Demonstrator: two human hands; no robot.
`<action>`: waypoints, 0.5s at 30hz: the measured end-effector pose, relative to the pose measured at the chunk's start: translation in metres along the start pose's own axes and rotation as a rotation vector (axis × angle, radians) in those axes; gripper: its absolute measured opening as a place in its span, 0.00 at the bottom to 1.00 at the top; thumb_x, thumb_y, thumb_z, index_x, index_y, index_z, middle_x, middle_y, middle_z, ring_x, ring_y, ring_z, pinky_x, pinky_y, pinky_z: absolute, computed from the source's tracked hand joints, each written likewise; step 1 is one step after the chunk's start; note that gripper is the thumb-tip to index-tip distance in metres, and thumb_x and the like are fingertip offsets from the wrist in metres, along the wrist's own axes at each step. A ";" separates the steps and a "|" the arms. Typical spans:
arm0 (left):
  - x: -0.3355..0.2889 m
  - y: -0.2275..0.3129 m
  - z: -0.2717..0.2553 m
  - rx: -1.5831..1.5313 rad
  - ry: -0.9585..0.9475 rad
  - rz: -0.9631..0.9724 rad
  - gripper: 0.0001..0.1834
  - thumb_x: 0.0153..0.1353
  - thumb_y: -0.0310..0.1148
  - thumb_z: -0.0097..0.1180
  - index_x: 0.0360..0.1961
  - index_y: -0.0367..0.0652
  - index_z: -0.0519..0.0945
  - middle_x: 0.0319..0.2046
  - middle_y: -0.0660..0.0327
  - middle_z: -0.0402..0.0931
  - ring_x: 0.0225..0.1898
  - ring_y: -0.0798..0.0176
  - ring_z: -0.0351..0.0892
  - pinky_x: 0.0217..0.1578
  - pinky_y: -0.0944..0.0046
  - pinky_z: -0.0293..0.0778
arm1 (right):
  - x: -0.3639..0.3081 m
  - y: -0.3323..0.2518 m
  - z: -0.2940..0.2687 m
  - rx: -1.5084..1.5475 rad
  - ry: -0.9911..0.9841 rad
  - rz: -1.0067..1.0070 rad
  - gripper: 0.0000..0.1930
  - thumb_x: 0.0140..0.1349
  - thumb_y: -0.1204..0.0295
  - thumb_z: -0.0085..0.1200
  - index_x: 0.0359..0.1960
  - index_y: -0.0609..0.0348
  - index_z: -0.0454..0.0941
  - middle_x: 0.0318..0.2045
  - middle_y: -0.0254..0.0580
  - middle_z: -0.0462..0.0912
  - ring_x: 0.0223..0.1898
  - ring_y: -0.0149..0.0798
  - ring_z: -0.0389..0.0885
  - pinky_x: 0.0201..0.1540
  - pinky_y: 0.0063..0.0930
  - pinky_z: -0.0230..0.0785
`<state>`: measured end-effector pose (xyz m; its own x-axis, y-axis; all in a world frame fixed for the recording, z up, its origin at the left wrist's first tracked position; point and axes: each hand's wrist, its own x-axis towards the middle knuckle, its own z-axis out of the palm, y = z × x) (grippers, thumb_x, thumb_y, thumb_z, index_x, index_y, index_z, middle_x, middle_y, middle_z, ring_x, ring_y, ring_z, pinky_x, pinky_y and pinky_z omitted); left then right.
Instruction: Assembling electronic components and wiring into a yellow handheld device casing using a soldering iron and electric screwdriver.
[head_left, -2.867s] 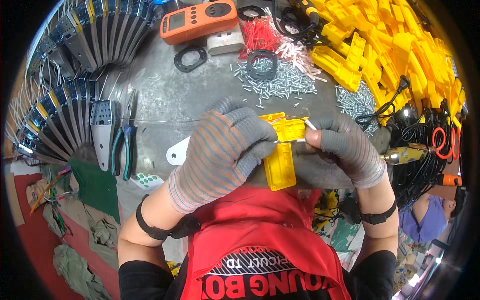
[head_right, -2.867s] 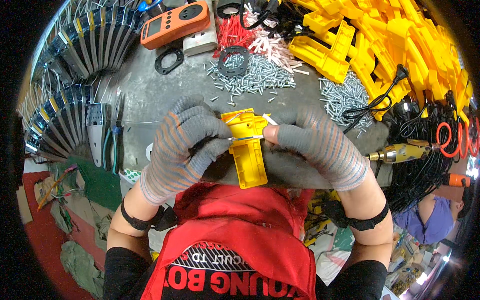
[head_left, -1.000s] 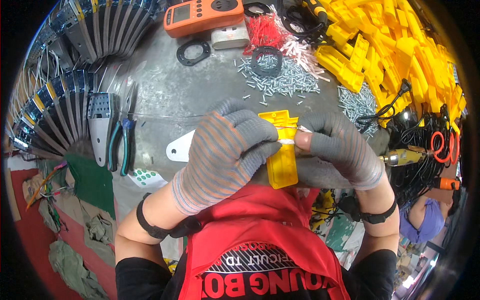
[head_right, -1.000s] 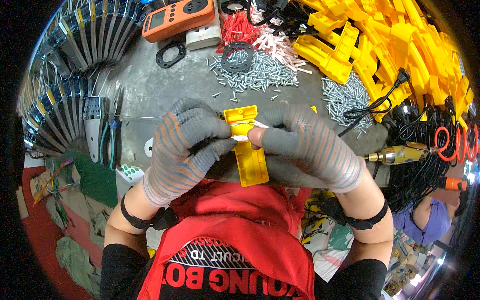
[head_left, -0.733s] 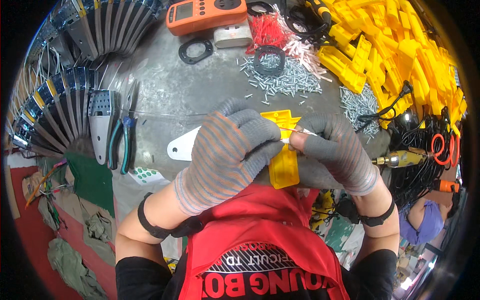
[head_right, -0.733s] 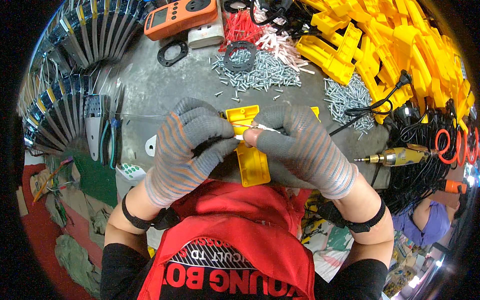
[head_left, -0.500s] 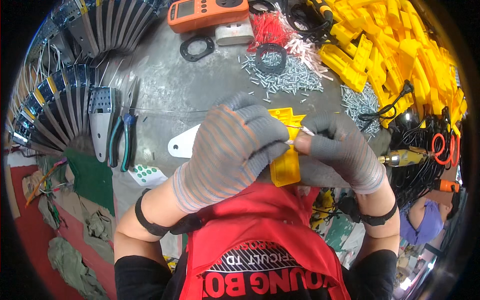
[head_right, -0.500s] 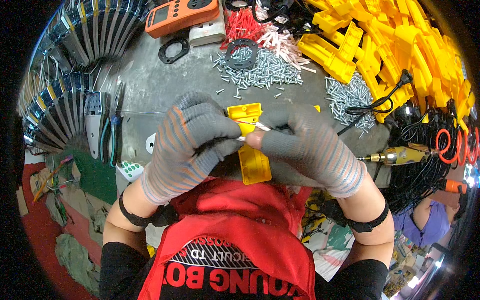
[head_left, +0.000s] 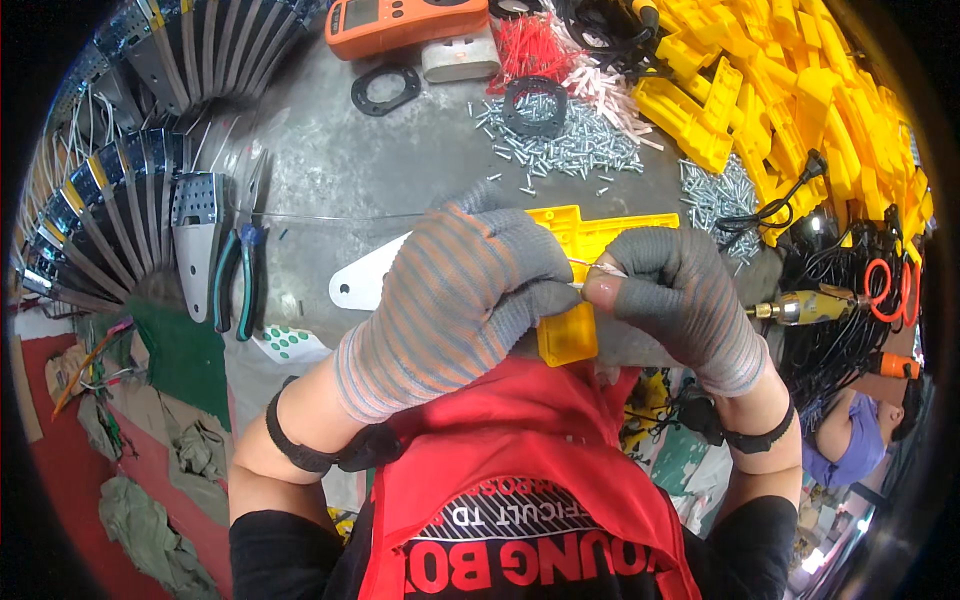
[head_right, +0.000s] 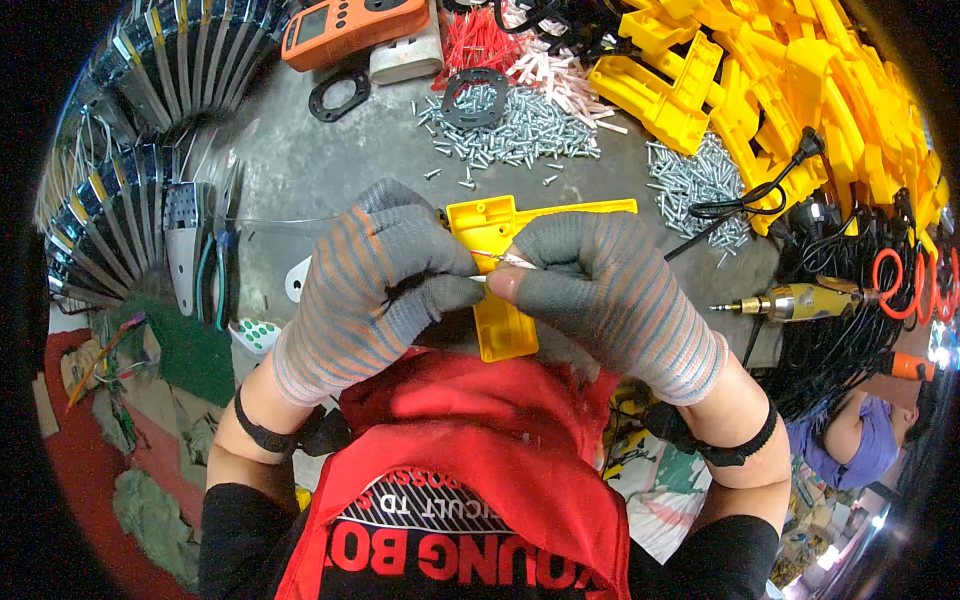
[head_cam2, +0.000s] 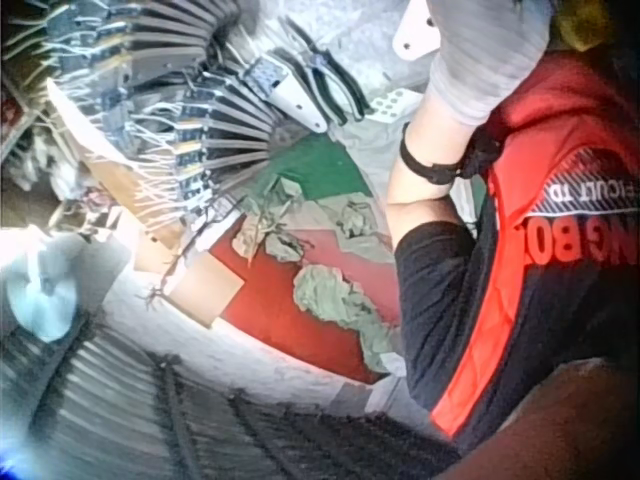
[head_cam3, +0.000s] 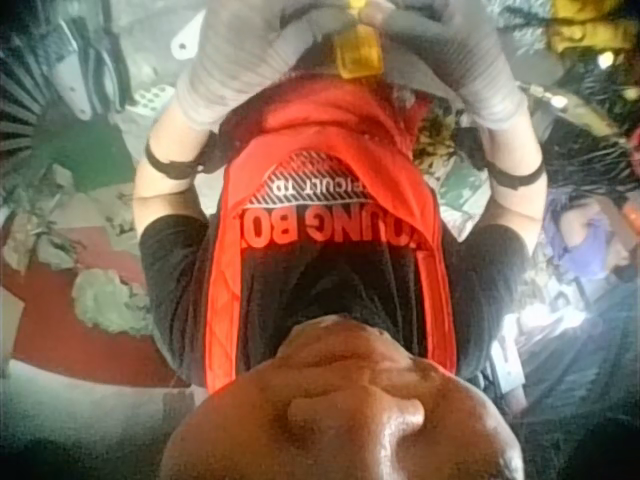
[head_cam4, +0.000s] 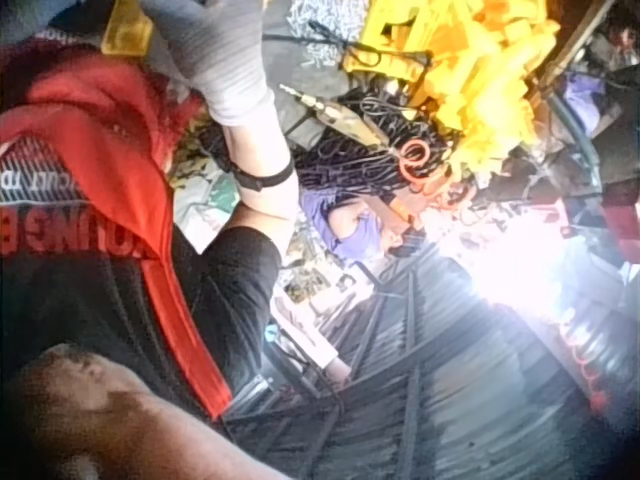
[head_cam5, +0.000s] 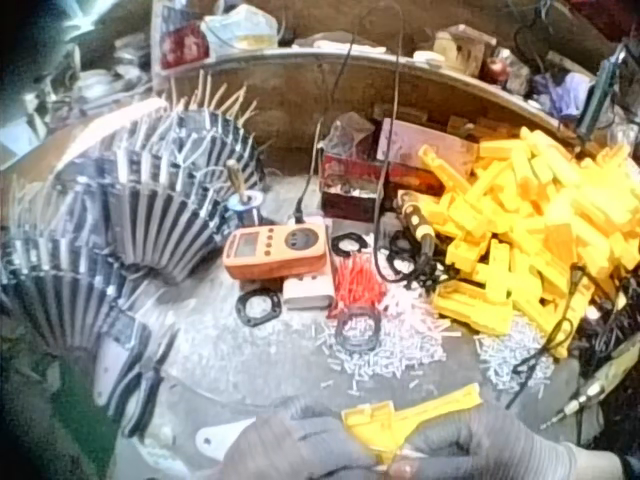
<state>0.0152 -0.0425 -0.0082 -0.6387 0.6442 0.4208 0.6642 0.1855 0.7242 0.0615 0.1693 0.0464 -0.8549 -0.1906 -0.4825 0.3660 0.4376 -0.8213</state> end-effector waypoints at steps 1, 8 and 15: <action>-0.001 -0.001 0.001 -0.008 0.018 -0.001 0.10 0.50 0.35 0.66 0.31 0.44 0.81 0.29 0.60 0.77 0.37 0.51 0.74 0.40 0.56 0.70 | -0.001 0.000 0.000 0.042 0.000 0.025 0.13 0.60 0.63 0.59 0.25 0.60 0.79 0.15 0.31 0.71 0.20 0.23 0.66 0.22 0.23 0.59; 0.000 0.007 -0.020 -0.276 0.028 -0.226 0.10 0.57 0.32 0.62 0.38 0.41 0.83 0.31 0.57 0.78 0.38 0.53 0.78 0.42 0.58 0.72 | -0.002 0.001 -0.011 0.065 -0.006 0.042 0.15 0.62 0.62 0.55 0.25 0.61 0.76 0.17 0.28 0.70 0.22 0.24 0.66 0.26 0.23 0.60; 0.025 -0.009 -0.004 -0.030 -0.170 -0.044 0.11 0.60 0.35 0.58 0.39 0.40 0.82 0.32 0.54 0.80 0.36 0.50 0.79 0.40 0.57 0.73 | -0.008 0.003 -0.013 0.059 0.151 0.021 0.17 0.62 0.59 0.51 0.27 0.63 0.76 0.21 0.29 0.69 0.27 0.24 0.65 0.31 0.23 0.60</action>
<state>-0.0086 -0.0313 -0.0017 -0.5904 0.7524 0.2920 0.6236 0.1956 0.7569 0.0646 0.1835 0.0517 -0.8905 -0.0457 -0.4526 0.4020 0.3868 -0.8299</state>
